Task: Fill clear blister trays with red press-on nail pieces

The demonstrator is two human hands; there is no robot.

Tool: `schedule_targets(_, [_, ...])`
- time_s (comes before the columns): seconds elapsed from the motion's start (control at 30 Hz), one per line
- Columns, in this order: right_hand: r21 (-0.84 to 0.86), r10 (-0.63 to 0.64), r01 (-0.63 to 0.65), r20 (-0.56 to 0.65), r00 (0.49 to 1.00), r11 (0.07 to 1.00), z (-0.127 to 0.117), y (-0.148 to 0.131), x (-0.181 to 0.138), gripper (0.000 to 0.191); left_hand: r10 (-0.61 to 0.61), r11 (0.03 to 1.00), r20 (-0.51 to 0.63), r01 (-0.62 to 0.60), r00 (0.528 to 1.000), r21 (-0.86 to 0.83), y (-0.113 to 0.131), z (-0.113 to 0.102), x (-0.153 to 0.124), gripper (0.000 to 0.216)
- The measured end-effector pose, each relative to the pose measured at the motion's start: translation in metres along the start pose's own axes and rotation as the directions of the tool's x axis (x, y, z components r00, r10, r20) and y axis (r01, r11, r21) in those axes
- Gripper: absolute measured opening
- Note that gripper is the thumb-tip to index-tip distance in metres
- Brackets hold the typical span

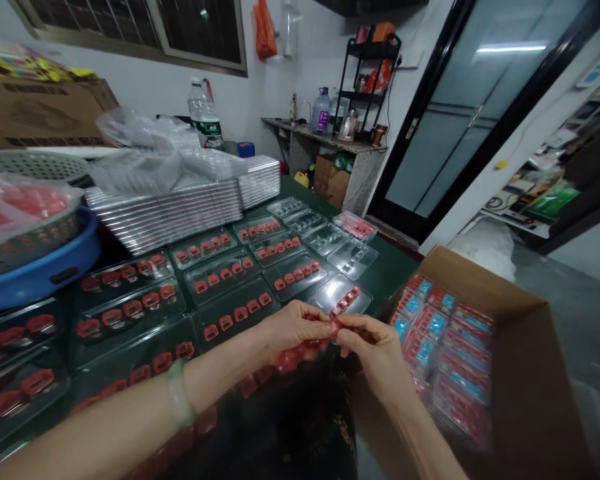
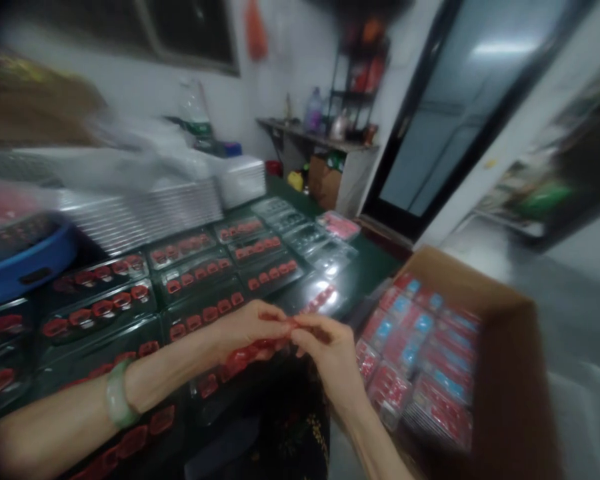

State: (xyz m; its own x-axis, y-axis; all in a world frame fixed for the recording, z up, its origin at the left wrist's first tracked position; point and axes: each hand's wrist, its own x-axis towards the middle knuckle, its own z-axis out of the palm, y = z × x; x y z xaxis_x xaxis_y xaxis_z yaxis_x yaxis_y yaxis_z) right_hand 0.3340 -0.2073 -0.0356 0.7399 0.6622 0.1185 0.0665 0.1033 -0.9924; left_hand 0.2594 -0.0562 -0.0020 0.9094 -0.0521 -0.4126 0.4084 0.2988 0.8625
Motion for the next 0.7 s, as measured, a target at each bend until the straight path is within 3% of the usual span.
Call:
schedule_targets(0.07, [-0.09,-0.019,0.017,-0.022,1.0,0.996,-0.014,0.002,0.02,0.019,-0.015,0.99,0.031,0.019,0.999,-0.139,-0.001,-0.003,0.011,0.025])
schedule_targets(0.17, [-0.384,-0.158,0.12,-0.068,0.985,0.916,-0.043,0.011,0.071,0.024,-0.073,0.914,0.081,0.099,0.994,-0.393,-0.004,-0.015,0.027,0.019])
schedule_targets(0.27, [-0.659,-0.271,0.181,-0.037,0.962,0.73,-0.067,0.03,0.129,0.026,-0.129,0.854,0.099,0.161,0.987,-0.495,-0.005,-0.029,0.035,0.018])
schedule_targets(0.37, [-0.834,-0.248,0.2,0.078,0.966,0.515,-0.078,0.048,0.167,0.023,-0.141,0.859,0.052,0.149,0.989,-0.49,0.0,-0.038,0.038,0.02])
schedule_targets(0.53, [-0.906,-0.155,0.172,0.12,0.981,0.388,-0.076,0.061,0.184,0.018,-0.119,0.88,0.029,0.119,0.992,-0.461,0.01,-0.042,0.039,0.022])
schedule_targets(0.7, [-0.963,-0.087,0.106,0.086,0.992,0.25,-0.068,0.062,0.186,0.019,-0.103,0.889,0.021,0.101,0.995,-0.447,0.013,-0.044,0.044,0.027])
